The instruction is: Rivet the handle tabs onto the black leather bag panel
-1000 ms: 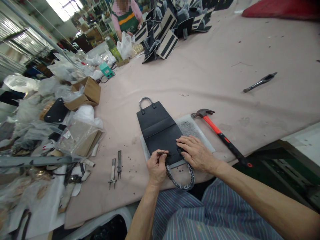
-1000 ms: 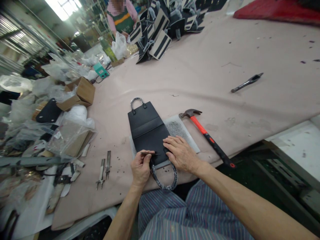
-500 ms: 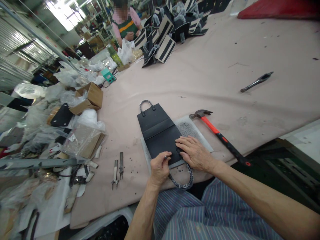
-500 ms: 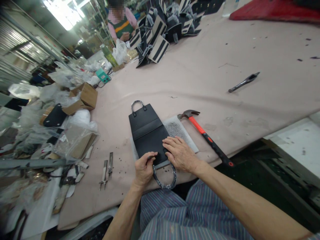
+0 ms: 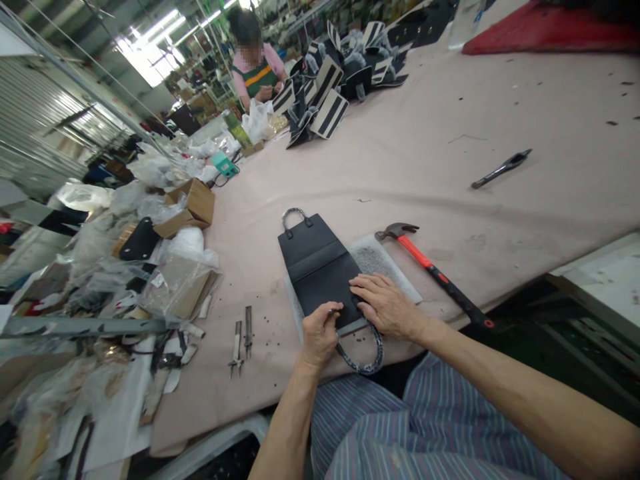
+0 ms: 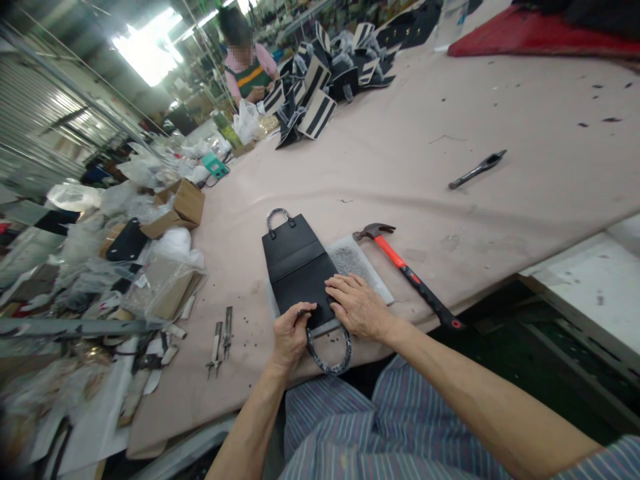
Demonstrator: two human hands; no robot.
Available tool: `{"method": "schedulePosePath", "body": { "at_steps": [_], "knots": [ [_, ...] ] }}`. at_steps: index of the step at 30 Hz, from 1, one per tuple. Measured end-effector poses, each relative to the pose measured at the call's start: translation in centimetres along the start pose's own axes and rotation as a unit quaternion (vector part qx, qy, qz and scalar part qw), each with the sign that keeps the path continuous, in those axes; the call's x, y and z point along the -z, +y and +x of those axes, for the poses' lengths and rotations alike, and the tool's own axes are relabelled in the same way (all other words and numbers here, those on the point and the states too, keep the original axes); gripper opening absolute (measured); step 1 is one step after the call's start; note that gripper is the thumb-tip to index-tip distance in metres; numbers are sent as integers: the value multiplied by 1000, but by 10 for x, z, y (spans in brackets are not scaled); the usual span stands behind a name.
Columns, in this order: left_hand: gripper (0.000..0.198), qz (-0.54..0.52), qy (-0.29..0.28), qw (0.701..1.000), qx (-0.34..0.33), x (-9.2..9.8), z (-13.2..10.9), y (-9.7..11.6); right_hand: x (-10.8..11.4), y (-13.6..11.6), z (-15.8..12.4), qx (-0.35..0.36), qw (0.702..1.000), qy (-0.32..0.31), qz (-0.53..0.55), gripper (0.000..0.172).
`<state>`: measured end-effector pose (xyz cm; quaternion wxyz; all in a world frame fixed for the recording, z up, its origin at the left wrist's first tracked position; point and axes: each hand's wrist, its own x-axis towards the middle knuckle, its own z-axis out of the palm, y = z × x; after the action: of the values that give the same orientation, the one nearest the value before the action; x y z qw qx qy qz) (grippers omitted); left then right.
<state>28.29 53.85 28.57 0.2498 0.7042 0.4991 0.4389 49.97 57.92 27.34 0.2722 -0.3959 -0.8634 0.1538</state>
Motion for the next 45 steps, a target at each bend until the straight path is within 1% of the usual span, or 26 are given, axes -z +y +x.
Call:
{"method": "schedulePosePath", "body": {
  "at_steps": [2, 4, 8, 10, 12, 14, 15, 17, 21, 23, 24, 25, 26, 28, 29, 31, 32, 34, 36, 37, 39, 40, 41, 42, 43, 45],
  "knots": [
    [18, 4, 7, 1000, 22, 0, 4, 1, 3, 1, 2, 3, 1000, 9, 20, 35],
    [18, 9, 11, 999, 35, -1, 6, 2, 10, 6, 2, -15, 999, 37, 27, 32],
    [17, 21, 31, 999, 38, -7, 6, 4, 38, 30, -10, -136, 983, 111, -52, 34],
    [16, 34, 45, 998, 40, -10, 4, 5, 53, 46, -22, -216, 967, 103, -85, 35],
    [16, 42, 55, 997, 39, -13, 3, 5, 64, 62, -33, -333, 939, 68, -44, 32],
    [15, 44, 59, 997, 35, -15, 2, 4, 70, 73, -38, -444, 894, 38, 49, 25],
    [14, 45, 61, 997, 34, -15, 2, 3, 72, 76, -39, -477, 873, 30, 99, 22],
    [14, 50, 63, 996, 31, -16, 1, 2, 73, 76, -34, -501, 847, 10, 177, 18],
    [14, 49, 58, 997, 16, -16, -1, 0, 83, 52, -16, -488, 820, -34, 298, 20],
    [15, 49, 50, 998, 7, -16, -3, -1, 97, 31, -10, -476, 818, -21, 322, 21],
    [15, 50, 47, 998, 5, -16, -3, -2, 105, 19, -8, -463, 829, -4, 313, 22],
    [14, 52, 46, 998, 5, -17, -4, -3, 114, 7, -8, -439, 851, 16, 288, 27],
    [14, 55, 47, 997, 5, -17, -4, -4, 123, -4, -8, -401, 882, 39, 244, 33],
    [14, 57, 50, 997, 5, -18, -5, -5, 138, -24, -11, -289, 947, 71, 122, 42],
    [13, 56, 50, 997, 5, -18, -5, -6, 142, -31, -13, -224, 970, 70, 65, 44],
    [14, 56, 52, 997, 1, -19, -5, -6, 144, -40, -17, -112, 993, 39, -20, 44],
    [15, 56, 54, 997, -1, -19, -5, -6, 143, -42, -18, -76, 996, 12, -48, 43],
    [15, 60, 57, 997, -1, -20, -5, -6, 143, -47, -16, -38, 995, -34, -82, 43],
    [15, 60, 57, 997, 1, -20, -5, -6, 148, -55, -9, -29, 996, -32, -84, 41],
    [15, 57, 56, 997, 2, -20, -5, -6, 152, -61, -5, -29, 997, -6, -74, 40],
    [16, 49, 53, 997, 4, -20, -5, -7, 158, -72, 3, -43, 994, 82, -54, 33],
    [16, 46, 53, 998, 6, -20, -5, -7, 158, -76, 4, -48, 989, 130, -50, 28],
    [16, 45, 52, 998, 9, -19, -5, -7, 156, -78, 4, -44, 985, 156, -50, 26],
    [16, 45, 52, 998, 10, -19, -5, -6, 153, -77, 3, -32, 986, 153, -54, 25],
    [15, 48, 52, 997, 10, -19, -5, -6, 148, -74, 0, -17, 991, 121, -61, 27],
    [15, 51, 52, 997, 7, -18, -5, -6, 142, -66, -4, 10, 997, 14, -77, 32]
  ]
}}
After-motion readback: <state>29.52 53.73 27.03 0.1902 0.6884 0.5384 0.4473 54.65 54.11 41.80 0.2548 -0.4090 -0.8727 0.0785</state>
